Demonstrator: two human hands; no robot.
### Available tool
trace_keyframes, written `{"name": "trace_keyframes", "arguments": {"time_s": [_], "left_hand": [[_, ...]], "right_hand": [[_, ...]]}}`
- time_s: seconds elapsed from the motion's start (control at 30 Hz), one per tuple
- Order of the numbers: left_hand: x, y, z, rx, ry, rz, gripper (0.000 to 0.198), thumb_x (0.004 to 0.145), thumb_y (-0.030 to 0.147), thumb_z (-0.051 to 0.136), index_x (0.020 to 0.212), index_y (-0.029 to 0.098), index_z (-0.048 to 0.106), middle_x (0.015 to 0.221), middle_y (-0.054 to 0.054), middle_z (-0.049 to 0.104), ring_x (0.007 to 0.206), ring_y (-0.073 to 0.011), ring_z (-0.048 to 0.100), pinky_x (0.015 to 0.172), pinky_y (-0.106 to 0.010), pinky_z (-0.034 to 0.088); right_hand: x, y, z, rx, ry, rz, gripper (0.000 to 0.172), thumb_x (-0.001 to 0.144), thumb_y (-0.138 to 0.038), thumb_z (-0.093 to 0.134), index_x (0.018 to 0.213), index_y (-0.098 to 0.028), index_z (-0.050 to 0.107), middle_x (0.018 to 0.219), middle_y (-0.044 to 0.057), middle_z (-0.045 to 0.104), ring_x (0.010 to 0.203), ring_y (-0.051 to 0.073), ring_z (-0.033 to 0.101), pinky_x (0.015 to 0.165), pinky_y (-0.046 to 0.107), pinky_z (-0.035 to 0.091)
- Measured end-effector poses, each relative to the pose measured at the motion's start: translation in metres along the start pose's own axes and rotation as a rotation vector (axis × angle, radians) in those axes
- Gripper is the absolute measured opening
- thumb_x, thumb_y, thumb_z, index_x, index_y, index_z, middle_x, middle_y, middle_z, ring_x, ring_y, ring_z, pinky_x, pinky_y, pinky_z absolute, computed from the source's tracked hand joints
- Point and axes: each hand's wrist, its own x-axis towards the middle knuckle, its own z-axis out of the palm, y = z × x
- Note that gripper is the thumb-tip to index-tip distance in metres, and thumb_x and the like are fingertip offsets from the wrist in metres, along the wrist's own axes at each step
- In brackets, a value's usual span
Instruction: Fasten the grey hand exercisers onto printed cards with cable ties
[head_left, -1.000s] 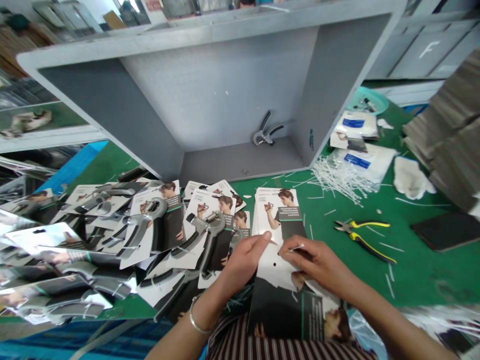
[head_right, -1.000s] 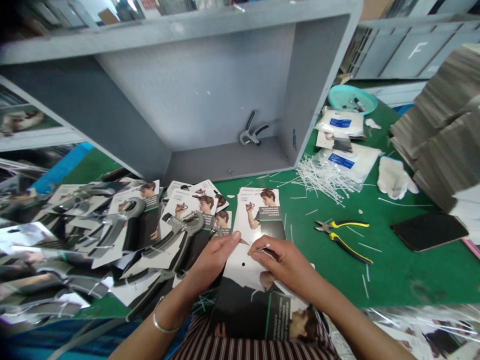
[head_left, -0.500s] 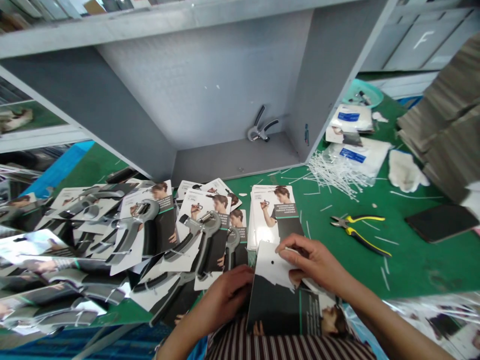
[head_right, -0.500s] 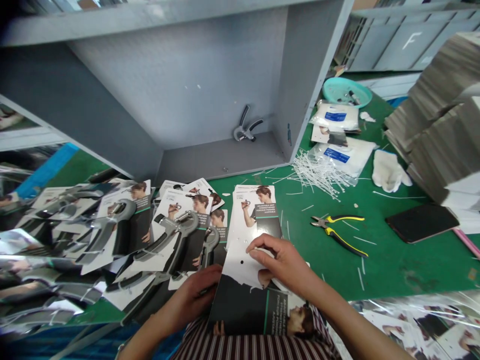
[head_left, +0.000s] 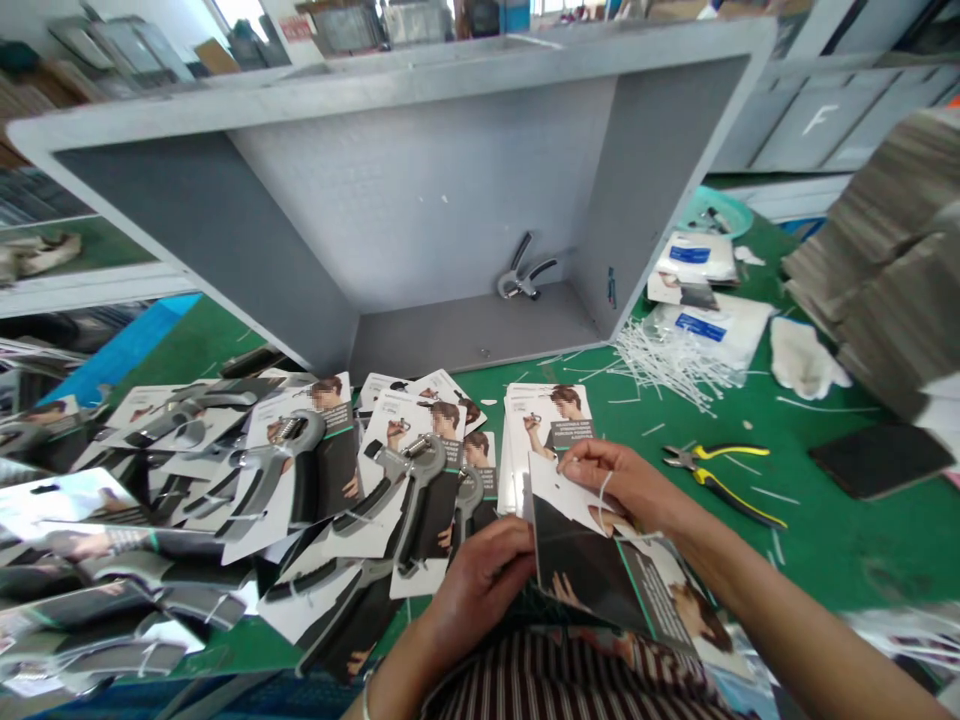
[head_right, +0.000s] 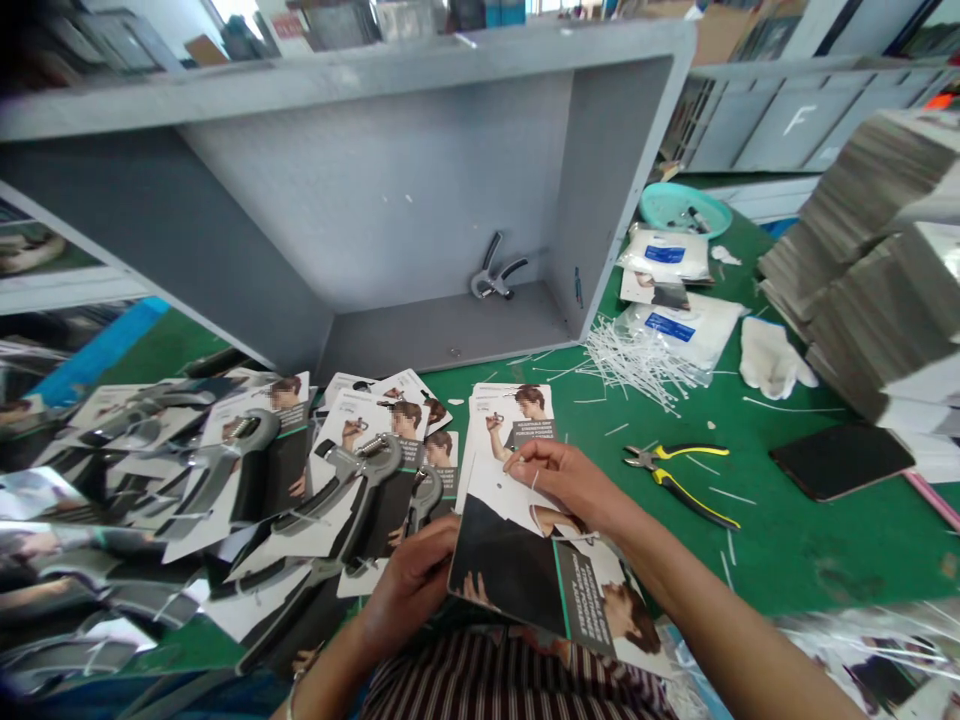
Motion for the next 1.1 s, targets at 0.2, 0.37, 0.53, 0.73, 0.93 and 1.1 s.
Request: {"name": "trace_keyframes", "arguments": {"time_s": [0.2,0.37,0.53,0.73,0.93,1.1], "left_hand": [[0.014,-0.010,0.002,0.140,0.160,0.042,0.020,0.093,0.017,0.050,0.098,0.019,0.070,0.101,-0.009,0.063,0.095,-0.0185,0.058,0.085,-0.029,0.046],[0.034,-0.013,0.007,0.001,0.298,-0.248,0.019,0.089,0.024,0.056,0.097,0.018,0.072,0.088,-0.007,0.066,0.080,-0.0187,0.058,0.075,-0.029,0.048],[0.037,-0.009,0.009,-0.286,0.305,-0.286,0.020,0.084,0.031,0.066,0.099,0.020,0.075,0.096,-0.007,0.070,0.084,-0.0192,0.062,0.078,-0.027,0.049],[0.027,-0.020,0.005,-0.279,0.292,-0.150,0.014,0.087,0.026,0.065,0.093,0.022,0.076,0.093,-0.006,0.068,0.086,-0.0176,0.059,0.081,-0.027,0.046],[0.026,-0.023,0.010,-0.222,0.285,-0.218,0.013,0.086,0.026,0.065,0.088,0.021,0.077,0.082,-0.004,0.064,0.078,-0.0157,0.054,0.073,-0.025,0.043],[0.023,-0.022,0.014,-0.298,0.302,-0.247,0.011,0.082,0.027,0.070,0.087,0.020,0.076,0.083,-0.003,0.066,0.078,-0.0158,0.055,0.073,-0.025,0.043]], "right_hand": [[0.007,0.002,0.004,0.026,0.002,-0.019,0.035,0.075,-0.050,0.076,0.086,-0.018,0.065,0.072,-0.004,0.059,0.061,0.010,0.050,0.057,0.022,0.037],[0.009,-0.001,0.007,-0.016,-0.027,-0.065,0.032,0.077,-0.049,0.075,0.086,-0.018,0.068,0.076,-0.002,0.062,0.067,0.011,0.053,0.063,0.023,0.039],[0.003,-0.010,0.007,-0.093,0.032,-0.151,0.029,0.082,-0.048,0.070,0.092,-0.021,0.069,0.082,0.000,0.063,0.073,0.013,0.054,0.065,0.024,0.041],[-0.004,-0.012,0.006,-0.102,0.006,-0.169,0.030,0.083,-0.049,0.069,0.091,-0.020,0.067,0.078,-0.001,0.061,0.067,0.011,0.051,0.060,0.022,0.039],[-0.010,-0.012,0.011,-0.110,-0.030,-0.133,0.034,0.083,-0.052,0.068,0.093,-0.020,0.066,0.074,-0.002,0.059,0.062,0.010,0.049,0.055,0.022,0.036],[-0.013,-0.021,0.016,-0.148,-0.032,-0.176,0.033,0.082,-0.052,0.068,0.091,-0.020,0.067,0.075,-0.001,0.059,0.066,0.011,0.050,0.058,0.022,0.038]]}}
